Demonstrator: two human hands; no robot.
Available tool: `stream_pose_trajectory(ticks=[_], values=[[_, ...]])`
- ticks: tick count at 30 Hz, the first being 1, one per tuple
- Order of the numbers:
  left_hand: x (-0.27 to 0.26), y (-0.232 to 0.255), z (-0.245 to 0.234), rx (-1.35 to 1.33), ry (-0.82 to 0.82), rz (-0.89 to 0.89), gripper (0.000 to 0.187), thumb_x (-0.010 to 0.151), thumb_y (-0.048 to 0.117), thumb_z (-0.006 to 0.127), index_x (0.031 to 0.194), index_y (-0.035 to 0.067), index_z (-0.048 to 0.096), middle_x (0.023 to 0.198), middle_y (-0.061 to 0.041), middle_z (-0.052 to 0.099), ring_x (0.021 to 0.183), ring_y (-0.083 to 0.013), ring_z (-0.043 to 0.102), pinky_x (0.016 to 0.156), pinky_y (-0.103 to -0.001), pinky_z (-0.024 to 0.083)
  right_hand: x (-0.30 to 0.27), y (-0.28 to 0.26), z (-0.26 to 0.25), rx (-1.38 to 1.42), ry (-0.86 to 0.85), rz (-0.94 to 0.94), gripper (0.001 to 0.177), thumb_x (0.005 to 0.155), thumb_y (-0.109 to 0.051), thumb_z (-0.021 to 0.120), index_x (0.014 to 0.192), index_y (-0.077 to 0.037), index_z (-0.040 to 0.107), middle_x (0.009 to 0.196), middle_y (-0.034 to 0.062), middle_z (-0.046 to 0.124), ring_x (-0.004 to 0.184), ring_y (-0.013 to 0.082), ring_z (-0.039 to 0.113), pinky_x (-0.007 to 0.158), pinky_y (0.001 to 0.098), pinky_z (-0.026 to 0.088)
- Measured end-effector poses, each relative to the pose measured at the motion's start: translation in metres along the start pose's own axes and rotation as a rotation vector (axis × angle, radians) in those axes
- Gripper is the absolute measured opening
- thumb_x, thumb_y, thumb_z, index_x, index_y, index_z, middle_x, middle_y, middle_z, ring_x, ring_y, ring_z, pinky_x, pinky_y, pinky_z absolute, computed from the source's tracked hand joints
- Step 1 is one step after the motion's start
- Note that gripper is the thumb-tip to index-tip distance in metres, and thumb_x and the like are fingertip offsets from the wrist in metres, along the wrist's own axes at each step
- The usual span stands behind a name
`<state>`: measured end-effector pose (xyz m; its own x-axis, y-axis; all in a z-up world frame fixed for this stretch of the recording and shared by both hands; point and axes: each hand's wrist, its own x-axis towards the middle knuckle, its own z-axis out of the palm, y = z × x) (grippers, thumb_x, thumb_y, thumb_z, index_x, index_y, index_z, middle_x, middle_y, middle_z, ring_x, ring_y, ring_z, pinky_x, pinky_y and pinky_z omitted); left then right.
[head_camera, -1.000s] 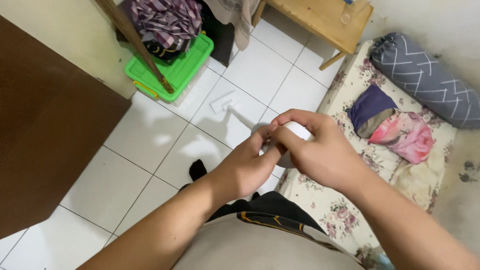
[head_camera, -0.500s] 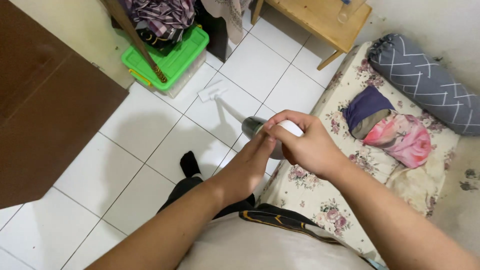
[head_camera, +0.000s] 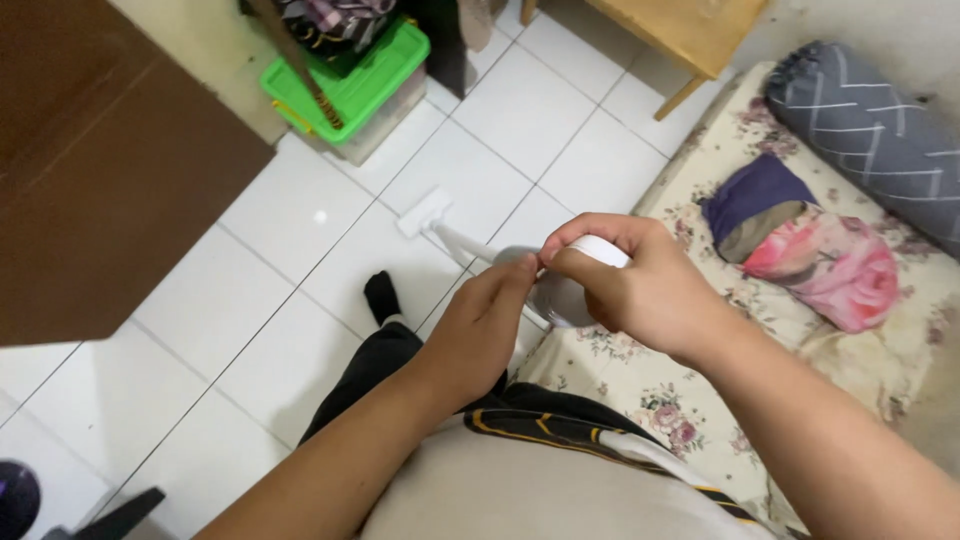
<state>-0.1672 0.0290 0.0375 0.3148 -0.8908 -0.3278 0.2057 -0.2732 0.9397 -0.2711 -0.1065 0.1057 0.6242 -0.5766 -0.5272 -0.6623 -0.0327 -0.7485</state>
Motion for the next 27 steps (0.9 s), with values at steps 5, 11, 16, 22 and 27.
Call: stream_pose_trajectory(ticks=[5,11,16,22,27], values=[[-0.008,-0.029,0.004,0.009,0.088,0.11,0.057,0.105,0.041,0.038,0.139,0.0,0.057,0.133,-0.013,0.066,0.129,-0.0189,0.057,0.11,-0.031,0.04,0.029,0.042,0.022,0.096,-0.049,-0.037,0.017,0.092,-0.025,0.064,0.096,-0.009,0.071,0.054,0.0004,0.051,0.043,0.0087,0.042,0.041,0.0269,0.033],[-0.021,-0.015,0.014,0.027,0.089,0.05,0.059,0.105,0.044,0.034,0.138,0.001,0.057,0.129,-0.015,0.069,0.126,-0.0222,0.059,0.108,-0.031,0.042,0.01,0.017,0.017,0.05,-0.003,-0.014,0.02,0.087,-0.027,0.065,0.094,-0.01,0.072,0.054,0.0019,0.052,0.044,0.0102,0.043,0.041,0.028,0.034],[-0.023,0.004,0.021,-0.015,0.014,-0.002,0.062,0.103,0.048,0.029,0.14,0.006,0.056,0.133,-0.01,0.067,0.128,-0.0199,0.061,0.109,-0.032,0.043,-0.027,-0.018,-0.002,-0.053,0.059,0.056,0.025,0.084,-0.031,0.066,0.09,-0.009,0.076,0.058,0.0046,0.059,0.047,0.0125,0.05,0.044,0.0298,0.039],[-0.016,-0.005,0.02,0.024,-0.024,0.004,0.074,0.102,0.056,0.026,0.141,0.002,0.058,0.135,-0.016,0.068,0.131,-0.0237,0.061,0.114,-0.037,0.04,-0.019,0.009,-0.001,-0.092,0.079,-0.017,0.026,0.084,-0.032,0.069,0.09,-0.009,0.078,0.068,0.0031,0.071,0.056,0.0094,0.059,0.049,0.027,0.05],[0.001,-0.023,0.013,-0.014,-0.086,-0.196,0.085,0.097,0.066,0.019,0.155,0.007,0.037,0.157,-0.012,0.046,0.14,-0.0261,0.052,0.116,-0.036,0.033,0.005,0.024,0.015,0.026,0.119,0.016,0.024,0.084,-0.027,0.066,0.093,-0.008,0.077,0.065,0.0043,0.067,0.048,0.0109,0.053,0.044,0.0282,0.045]])
